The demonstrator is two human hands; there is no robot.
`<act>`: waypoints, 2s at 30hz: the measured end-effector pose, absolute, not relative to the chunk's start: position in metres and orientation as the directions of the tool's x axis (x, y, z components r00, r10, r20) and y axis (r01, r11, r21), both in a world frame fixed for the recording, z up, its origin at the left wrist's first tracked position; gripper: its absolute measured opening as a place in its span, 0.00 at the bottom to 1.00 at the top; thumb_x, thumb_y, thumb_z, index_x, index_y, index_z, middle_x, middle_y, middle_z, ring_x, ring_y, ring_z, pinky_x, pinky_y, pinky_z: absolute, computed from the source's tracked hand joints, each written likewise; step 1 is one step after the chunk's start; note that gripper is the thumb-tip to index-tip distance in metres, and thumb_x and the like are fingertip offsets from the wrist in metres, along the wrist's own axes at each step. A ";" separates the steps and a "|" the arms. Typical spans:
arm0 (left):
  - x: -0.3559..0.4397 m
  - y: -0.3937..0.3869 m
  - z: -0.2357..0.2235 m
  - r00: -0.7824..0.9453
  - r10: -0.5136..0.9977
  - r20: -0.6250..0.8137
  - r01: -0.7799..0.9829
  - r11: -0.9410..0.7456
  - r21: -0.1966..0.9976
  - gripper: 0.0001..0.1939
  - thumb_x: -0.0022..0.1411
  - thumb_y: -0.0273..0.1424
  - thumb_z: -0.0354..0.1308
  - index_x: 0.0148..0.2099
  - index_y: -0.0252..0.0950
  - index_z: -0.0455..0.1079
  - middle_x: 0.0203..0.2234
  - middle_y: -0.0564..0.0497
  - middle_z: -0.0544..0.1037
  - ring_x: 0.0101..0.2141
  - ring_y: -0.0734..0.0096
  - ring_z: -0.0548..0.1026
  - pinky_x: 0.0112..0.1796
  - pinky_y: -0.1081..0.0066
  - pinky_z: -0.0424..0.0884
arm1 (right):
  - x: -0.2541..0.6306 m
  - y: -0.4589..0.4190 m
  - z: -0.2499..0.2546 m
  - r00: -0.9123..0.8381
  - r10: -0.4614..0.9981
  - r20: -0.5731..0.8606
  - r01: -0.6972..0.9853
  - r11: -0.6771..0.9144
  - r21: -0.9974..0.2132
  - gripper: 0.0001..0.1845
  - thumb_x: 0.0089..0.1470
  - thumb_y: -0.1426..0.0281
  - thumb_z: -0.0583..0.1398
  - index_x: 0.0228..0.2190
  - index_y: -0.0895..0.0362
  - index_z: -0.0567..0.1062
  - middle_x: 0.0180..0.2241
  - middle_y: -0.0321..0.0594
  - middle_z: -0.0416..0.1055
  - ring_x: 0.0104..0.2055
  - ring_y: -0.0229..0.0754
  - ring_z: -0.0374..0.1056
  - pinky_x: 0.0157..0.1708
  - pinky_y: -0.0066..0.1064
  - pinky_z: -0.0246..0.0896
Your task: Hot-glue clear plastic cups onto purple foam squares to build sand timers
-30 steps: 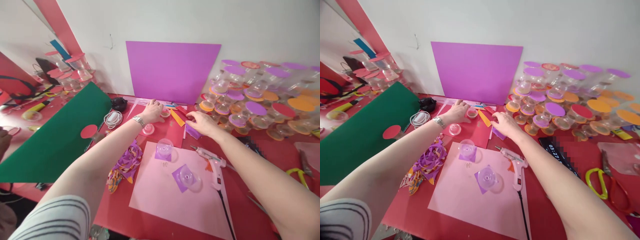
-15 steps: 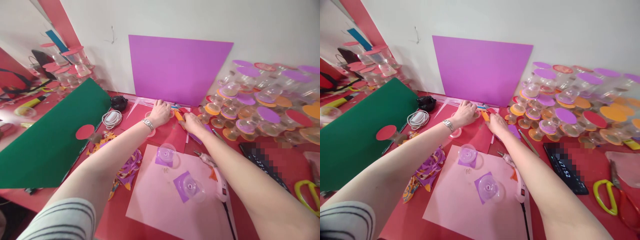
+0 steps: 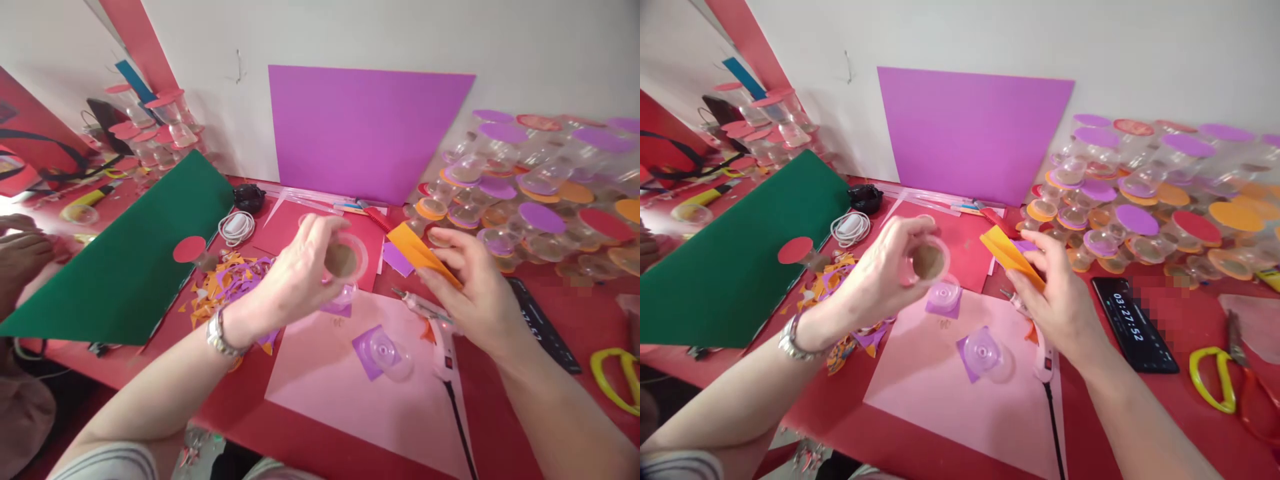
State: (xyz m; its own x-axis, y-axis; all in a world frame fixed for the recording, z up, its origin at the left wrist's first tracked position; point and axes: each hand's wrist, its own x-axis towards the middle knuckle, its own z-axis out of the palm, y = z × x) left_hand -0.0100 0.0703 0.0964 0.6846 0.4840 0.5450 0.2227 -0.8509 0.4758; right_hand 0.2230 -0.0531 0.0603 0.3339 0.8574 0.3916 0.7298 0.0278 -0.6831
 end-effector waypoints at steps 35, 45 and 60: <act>-0.034 -0.061 0.003 0.789 0.541 0.293 0.128 -0.611 0.781 0.20 0.64 0.28 0.61 0.56 0.39 0.63 0.46 0.45 0.73 0.46 0.63 0.74 0.45 0.63 0.76 | 0.131 -0.179 0.054 -0.035 0.941 0.337 0.959 0.127 -0.254 0.08 0.64 0.74 0.57 0.44 0.55 0.73 0.35 0.40 0.78 0.35 0.43 0.73 0.39 0.37 0.68; -0.033 -0.058 0.001 0.766 0.573 0.289 0.132 -0.582 0.803 0.19 0.64 0.27 0.60 0.56 0.38 0.63 0.45 0.45 0.73 0.46 0.64 0.75 0.45 0.64 0.76 | 0.132 -0.170 0.037 0.073 0.900 0.431 0.884 0.142 -0.446 0.07 0.61 0.77 0.60 0.41 0.54 0.72 0.33 0.39 0.78 0.35 0.41 0.75 0.38 0.32 0.72; -0.031 -0.057 -0.002 0.747 0.612 0.262 0.099 -0.491 0.866 0.20 0.61 0.30 0.64 0.54 0.38 0.65 0.43 0.46 0.75 0.42 0.66 0.76 0.44 0.64 0.76 | 0.133 -0.170 0.039 0.181 0.892 0.413 0.832 0.086 -0.548 0.06 0.61 0.75 0.59 0.37 0.51 0.73 0.30 0.37 0.77 0.31 0.41 0.76 0.33 0.32 0.74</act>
State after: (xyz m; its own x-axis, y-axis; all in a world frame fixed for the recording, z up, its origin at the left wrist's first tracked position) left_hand -0.0306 -0.0567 -0.0023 0.7467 0.6115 0.2616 0.0987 -0.4907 0.8657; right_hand 0.1333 -0.1705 0.0390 0.1807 0.8924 0.4134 0.8318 0.0857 -0.5484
